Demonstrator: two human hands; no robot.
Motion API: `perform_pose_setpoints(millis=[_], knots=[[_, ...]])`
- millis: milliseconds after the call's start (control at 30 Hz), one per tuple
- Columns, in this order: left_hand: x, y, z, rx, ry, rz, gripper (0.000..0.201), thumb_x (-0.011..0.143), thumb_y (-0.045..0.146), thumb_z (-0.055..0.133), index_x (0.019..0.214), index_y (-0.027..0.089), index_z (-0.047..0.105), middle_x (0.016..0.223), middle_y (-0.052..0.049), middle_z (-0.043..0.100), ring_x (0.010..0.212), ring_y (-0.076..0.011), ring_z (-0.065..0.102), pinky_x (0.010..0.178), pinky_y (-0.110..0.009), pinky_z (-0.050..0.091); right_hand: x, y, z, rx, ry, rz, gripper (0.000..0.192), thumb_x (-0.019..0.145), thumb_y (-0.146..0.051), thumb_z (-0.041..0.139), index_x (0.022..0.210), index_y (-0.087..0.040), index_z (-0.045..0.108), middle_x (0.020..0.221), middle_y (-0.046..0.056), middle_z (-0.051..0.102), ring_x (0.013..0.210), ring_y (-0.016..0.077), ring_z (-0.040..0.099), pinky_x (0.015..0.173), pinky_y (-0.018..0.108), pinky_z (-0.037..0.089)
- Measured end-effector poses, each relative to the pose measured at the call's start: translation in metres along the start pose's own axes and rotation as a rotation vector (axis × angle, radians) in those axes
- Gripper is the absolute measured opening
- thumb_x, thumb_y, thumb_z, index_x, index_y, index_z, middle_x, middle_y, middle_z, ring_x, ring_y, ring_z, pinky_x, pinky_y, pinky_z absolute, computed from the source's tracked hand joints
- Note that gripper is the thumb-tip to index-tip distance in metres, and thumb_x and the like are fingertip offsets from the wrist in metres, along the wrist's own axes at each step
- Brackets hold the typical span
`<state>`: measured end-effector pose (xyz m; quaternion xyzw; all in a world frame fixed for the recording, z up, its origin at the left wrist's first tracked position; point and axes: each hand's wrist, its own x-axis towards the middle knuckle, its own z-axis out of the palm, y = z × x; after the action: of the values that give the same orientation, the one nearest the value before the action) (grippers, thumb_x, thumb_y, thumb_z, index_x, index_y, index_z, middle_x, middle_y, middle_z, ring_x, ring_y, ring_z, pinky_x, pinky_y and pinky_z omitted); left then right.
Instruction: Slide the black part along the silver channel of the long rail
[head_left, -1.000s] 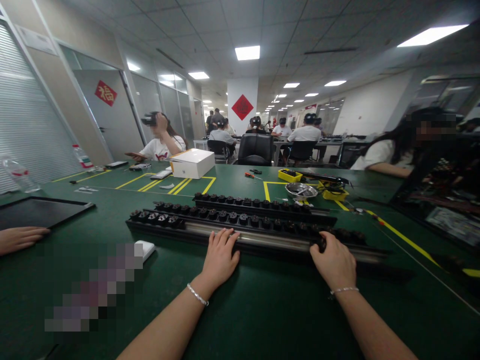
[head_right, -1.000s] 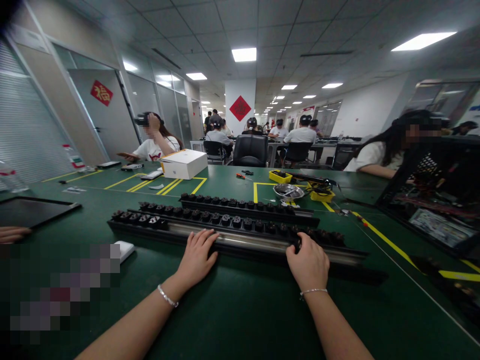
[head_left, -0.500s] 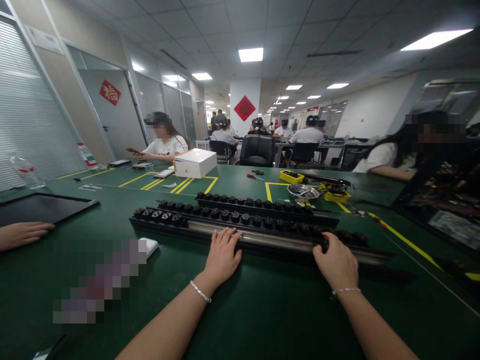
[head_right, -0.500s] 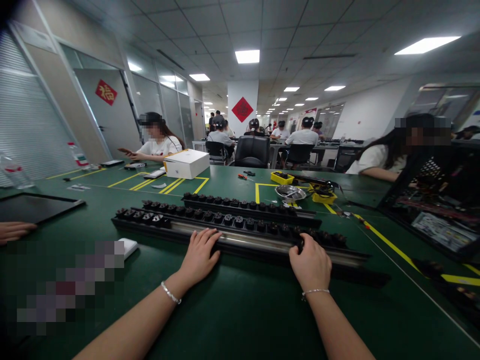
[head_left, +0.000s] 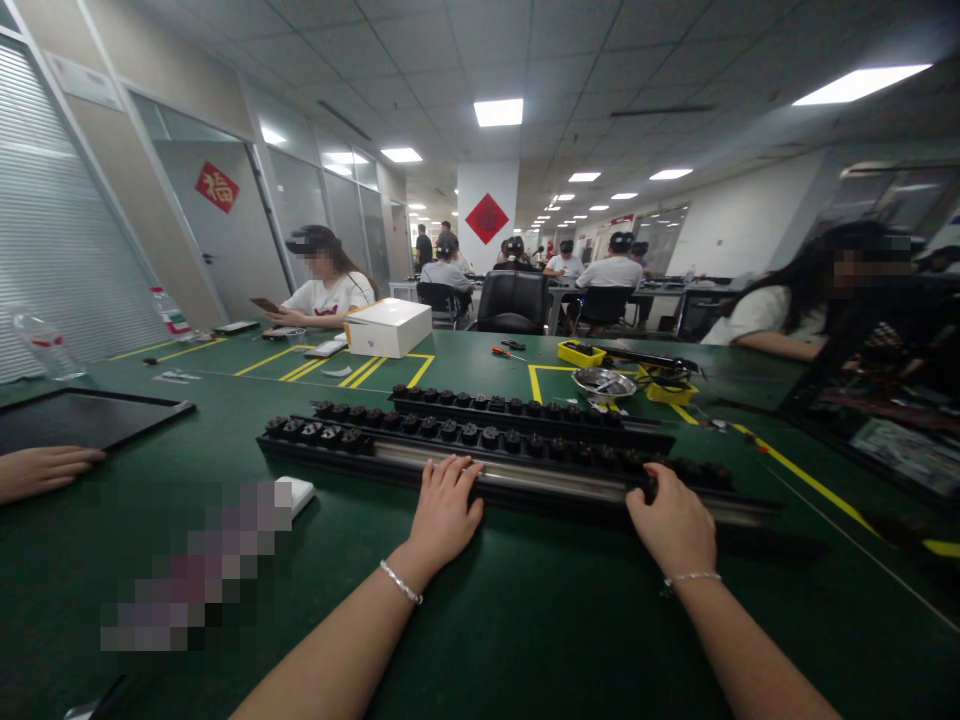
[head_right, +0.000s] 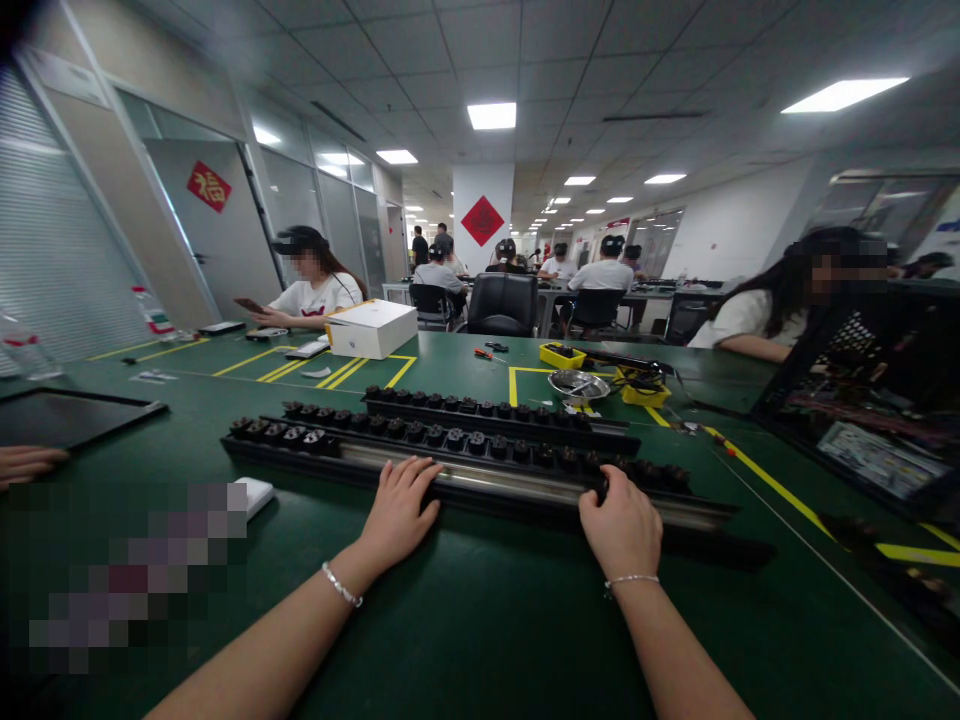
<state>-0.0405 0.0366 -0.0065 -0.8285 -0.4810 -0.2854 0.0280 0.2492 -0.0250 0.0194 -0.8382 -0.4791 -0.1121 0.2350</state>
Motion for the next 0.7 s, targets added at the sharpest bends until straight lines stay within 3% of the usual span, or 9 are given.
perform_pose_setpoints(millis=[233, 700], knots=[[0.0009, 0.0004, 0.0018, 0.004, 0.012, -0.005, 0.044, 0.081, 0.023, 0.054, 0.125, 0.026, 0.052, 0.13, -0.006, 0.055, 0.126, -0.0267, 0.043, 0.112, -0.054, 0.022, -0.0012, -0.0002, 0.0006, -0.032, 0.045, 0.006, 0.043, 0.079, -0.029, 0.04, 0.116, -0.014, 0.054, 0.105, 0.013, 0.064, 0.102, 0.0263, 0.057, 0.088, 0.039, 0.041], [0.0019, 0.001, 0.0002, -0.025, -0.002, -0.014, 0.043, 0.081, 0.021, 0.052, 0.124, 0.024, 0.053, 0.13, -0.005, 0.055, 0.126, -0.0262, 0.042, 0.112, -0.054, 0.02, -0.0007, -0.0021, -0.0017, -0.022, -0.002, 0.016, 0.043, 0.082, -0.029, 0.036, 0.119, -0.014, 0.052, 0.11, 0.013, 0.064, 0.105, 0.0263, 0.057, 0.09, 0.04, 0.039]])
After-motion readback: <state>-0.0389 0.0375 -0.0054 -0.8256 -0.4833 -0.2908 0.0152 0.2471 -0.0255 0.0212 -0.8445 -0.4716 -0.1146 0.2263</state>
